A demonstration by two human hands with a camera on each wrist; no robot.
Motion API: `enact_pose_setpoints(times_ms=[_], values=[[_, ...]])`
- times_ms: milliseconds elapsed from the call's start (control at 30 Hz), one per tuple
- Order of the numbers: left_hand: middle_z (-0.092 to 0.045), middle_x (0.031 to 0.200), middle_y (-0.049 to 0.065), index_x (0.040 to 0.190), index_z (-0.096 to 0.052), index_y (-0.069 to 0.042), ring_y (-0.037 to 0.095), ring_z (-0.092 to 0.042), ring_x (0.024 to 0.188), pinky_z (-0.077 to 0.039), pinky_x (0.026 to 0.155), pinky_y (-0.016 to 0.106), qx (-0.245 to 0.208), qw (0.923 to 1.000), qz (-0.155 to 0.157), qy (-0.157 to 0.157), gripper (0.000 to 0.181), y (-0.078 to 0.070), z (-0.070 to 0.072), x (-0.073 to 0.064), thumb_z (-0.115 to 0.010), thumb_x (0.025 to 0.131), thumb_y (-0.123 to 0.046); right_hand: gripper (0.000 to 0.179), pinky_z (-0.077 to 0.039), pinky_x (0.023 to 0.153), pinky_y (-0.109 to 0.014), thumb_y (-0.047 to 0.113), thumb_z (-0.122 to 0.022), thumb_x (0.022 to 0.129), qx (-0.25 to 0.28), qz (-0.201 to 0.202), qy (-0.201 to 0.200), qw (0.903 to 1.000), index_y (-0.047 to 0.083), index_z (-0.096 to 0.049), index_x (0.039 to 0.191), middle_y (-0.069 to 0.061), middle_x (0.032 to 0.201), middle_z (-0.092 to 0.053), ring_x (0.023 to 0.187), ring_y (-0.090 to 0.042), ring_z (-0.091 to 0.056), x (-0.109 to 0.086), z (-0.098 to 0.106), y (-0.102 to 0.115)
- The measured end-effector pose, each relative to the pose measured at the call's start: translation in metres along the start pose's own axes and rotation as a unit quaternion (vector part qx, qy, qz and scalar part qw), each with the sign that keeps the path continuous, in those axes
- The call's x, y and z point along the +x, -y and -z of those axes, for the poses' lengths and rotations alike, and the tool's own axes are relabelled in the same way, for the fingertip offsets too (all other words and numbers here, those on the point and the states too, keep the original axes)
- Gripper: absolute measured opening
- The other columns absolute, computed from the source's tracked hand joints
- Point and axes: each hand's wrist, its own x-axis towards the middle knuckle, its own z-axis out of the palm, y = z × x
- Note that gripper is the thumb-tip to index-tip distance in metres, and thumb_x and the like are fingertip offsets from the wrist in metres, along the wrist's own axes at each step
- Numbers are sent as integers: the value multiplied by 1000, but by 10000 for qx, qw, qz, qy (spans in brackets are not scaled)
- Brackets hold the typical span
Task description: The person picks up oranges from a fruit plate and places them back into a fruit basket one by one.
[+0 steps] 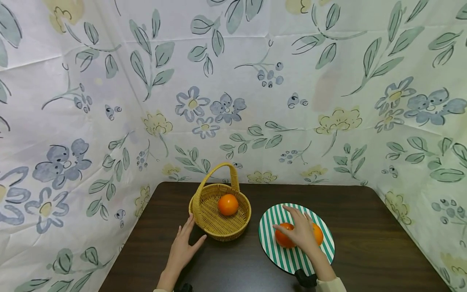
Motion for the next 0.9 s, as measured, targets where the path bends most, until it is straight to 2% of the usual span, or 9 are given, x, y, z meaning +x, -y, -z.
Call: enact_pose_setpoints(times_ms=[167,400,733,900], values=[[-28,151,0,144,-35,-18,22,-37,133,-18,112,53,-12,10000,31,41,76,-1,0,0,-67,81,-45,78,-12,107,-64,58,-75,66,-474,375,-77,9981,17,-54,129,-11,124,-58,115,-32,-52,-5,2,-10],[-27,152,-1,145,-34,-19,23,-38,133,-19,112,54,-26,10000,17,26,77,-2,0,1,-70,81,-40,78,-9,108,-63,58,-78,62,-768,800,-288,9934,16,-59,124,-11,117,-61,111,-31,-54,-9,3,-18],[-28,152,-1,145,-35,-18,24,-37,133,-19,112,53,-45,10000,32,23,76,-2,0,0,-70,81,-41,79,2,112,-59,65,-73,62,-1098,949,-73,9894,17,-60,124,-12,119,-61,114,-33,-52,-12,3,-24],[-27,152,-1,145,-34,-20,25,-36,133,-19,112,52,-43,9999,73,62,76,-2,1,0,-69,81,-41,79,-1,111,-61,68,-70,63,-1205,1013,105,9875,17,-62,122,-8,112,-64,109,-32,-55,-14,4,-24]])
